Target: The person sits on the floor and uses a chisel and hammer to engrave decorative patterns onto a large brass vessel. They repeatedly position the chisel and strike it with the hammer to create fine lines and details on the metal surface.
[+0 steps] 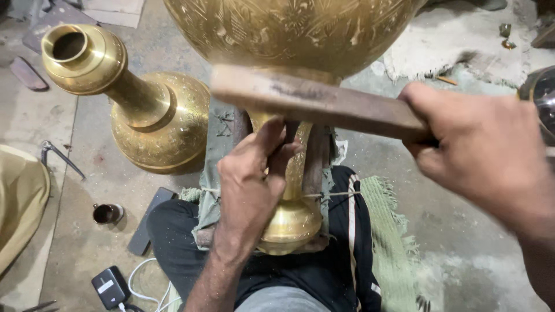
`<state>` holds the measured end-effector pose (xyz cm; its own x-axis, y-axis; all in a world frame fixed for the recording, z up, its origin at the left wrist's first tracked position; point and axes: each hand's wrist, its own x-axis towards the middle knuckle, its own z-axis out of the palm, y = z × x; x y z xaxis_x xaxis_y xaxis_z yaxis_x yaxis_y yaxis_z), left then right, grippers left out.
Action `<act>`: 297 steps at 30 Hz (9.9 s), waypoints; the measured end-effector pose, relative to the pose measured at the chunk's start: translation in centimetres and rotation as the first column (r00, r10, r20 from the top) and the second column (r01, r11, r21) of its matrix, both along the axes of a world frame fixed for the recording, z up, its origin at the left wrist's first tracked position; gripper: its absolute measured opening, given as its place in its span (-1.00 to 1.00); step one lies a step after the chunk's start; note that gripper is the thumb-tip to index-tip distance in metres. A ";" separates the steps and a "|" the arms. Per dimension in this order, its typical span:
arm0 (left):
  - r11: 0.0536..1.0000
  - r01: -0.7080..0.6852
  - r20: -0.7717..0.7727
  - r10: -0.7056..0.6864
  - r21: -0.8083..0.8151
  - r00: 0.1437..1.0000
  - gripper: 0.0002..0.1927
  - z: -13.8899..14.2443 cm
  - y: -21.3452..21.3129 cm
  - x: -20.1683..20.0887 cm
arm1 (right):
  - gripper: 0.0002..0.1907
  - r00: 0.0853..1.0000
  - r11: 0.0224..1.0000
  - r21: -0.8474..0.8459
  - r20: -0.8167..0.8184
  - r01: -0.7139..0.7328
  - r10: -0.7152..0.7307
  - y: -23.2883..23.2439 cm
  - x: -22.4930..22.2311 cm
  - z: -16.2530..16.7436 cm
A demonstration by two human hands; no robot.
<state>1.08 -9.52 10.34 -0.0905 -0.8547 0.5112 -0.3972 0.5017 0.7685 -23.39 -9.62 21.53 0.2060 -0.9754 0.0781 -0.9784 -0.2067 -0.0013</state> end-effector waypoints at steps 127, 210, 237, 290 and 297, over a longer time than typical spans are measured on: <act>0.986 -0.159 0.240 0.165 -0.042 0.957 -0.72 -0.6 2.6 0.6 | -0.65 0.884 0.976 -0.118 0.415 -0.182 0.215 1.7 -1.4 -1.6; 0.983 -0.067 0.361 0.126 -0.172 0.924 -0.63 0.4 3.2 0.2 | -0.76 0.913 0.979 -0.154 0.365 -0.136 0.184 2.5 -3.0 -6.5; 0.982 -0.083 0.385 0.144 -0.171 0.912 -0.55 0.8 3.1 0.0 | -0.86 0.940 0.994 -0.009 0.324 -0.110 0.107 1.7 -4.8 -8.5; 0.991 -0.051 0.505 0.106 -0.122 0.857 -0.51 0.4 2.6 0.7 | -0.79 0.768 0.975 -0.209 0.612 -0.071 0.187 1.8 -3.1 -12.2; 0.987 -0.017 0.503 0.096 -0.159 0.859 -0.49 0.4 2.9 0.7 | -0.92 0.609 0.971 -0.235 0.764 -0.042 0.212 2.1 -2.9 -13.8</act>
<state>1.79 -6.66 10.75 -0.3250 -0.7870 0.5243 -0.7430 0.5555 0.3733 -26.34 -7.54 7.78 0.1050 -0.8949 0.4338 -0.5861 -0.4081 -0.6999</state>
